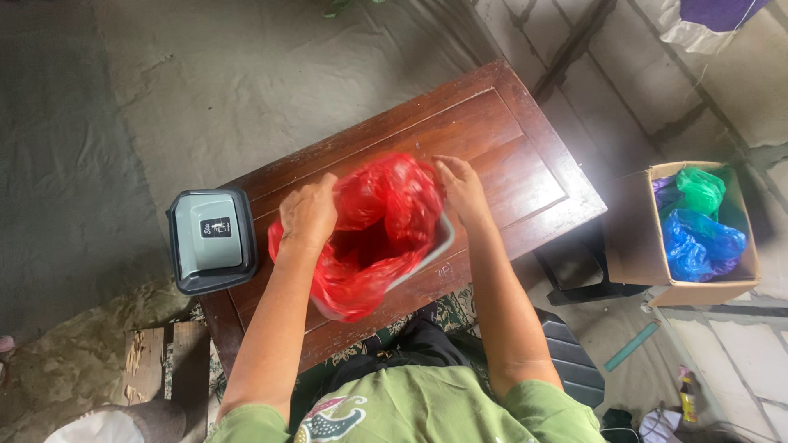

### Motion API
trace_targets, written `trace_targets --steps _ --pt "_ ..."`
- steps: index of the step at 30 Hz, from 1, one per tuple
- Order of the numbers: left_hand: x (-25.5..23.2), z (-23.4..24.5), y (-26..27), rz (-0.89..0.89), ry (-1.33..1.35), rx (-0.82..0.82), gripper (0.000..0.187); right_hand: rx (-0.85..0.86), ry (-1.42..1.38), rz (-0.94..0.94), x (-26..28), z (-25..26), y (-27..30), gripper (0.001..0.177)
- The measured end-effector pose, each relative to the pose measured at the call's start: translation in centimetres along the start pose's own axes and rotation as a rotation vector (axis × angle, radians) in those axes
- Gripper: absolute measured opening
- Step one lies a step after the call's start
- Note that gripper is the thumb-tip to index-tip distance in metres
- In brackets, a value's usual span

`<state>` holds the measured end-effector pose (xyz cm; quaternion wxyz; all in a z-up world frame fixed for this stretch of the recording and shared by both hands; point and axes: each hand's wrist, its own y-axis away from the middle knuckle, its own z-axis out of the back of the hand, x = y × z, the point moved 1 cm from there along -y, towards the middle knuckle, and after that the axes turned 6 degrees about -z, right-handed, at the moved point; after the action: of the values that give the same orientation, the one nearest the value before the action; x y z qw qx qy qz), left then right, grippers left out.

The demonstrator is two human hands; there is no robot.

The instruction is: The person organizes a red plastic bag, puts a cover on a small trash bin, and then transfers several small cans from a basket into a white plastic bag.

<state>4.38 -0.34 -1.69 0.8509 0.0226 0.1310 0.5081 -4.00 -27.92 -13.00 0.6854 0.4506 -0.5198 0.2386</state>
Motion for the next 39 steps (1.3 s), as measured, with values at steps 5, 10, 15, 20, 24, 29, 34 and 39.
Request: trace_targets --steps 5,10,15,20,24,29,34,39 --pt "0.1 1.9 1.5 0.125 0.109 0.094 0.051 -0.066 0.082 0.124 4.2 -0.1 3.8 0.051" --pt "-1.6 3.0 0.8 -0.155 0.191 -0.022 0.061 -0.179 0.313 0.238 4.4 -0.5 4.7 0.051" --pt "-2.8 1.7 -1.3 -0.196 0.320 0.018 0.060 -0.179 0.432 0.299 5.3 -1.5 5.2 0.037" --pt "-2.2 -0.5 -2.4 -0.153 0.264 0.080 0.059 -0.305 0.469 0.419 5.8 -2.7 5.4 0.020" --pt "-2.5 -0.2 -2.1 -0.074 0.234 0.136 0.059 -0.398 0.443 0.359 5.5 -1.6 5.5 0.015" --pt "-4.1 1.1 -0.7 -0.051 0.230 0.134 0.078 -0.363 0.644 0.314 4.3 0.8 5.2 0.010" --pt "-4.1 0.5 -0.2 0.029 0.253 0.159 0.087 -0.406 0.719 0.340 2.9 0.4 4.1 0.009" --pt "-1.2 -1.8 -0.5 0.055 0.393 0.054 0.101 -0.370 0.450 0.227 4.2 0.2 5.1 0.027"
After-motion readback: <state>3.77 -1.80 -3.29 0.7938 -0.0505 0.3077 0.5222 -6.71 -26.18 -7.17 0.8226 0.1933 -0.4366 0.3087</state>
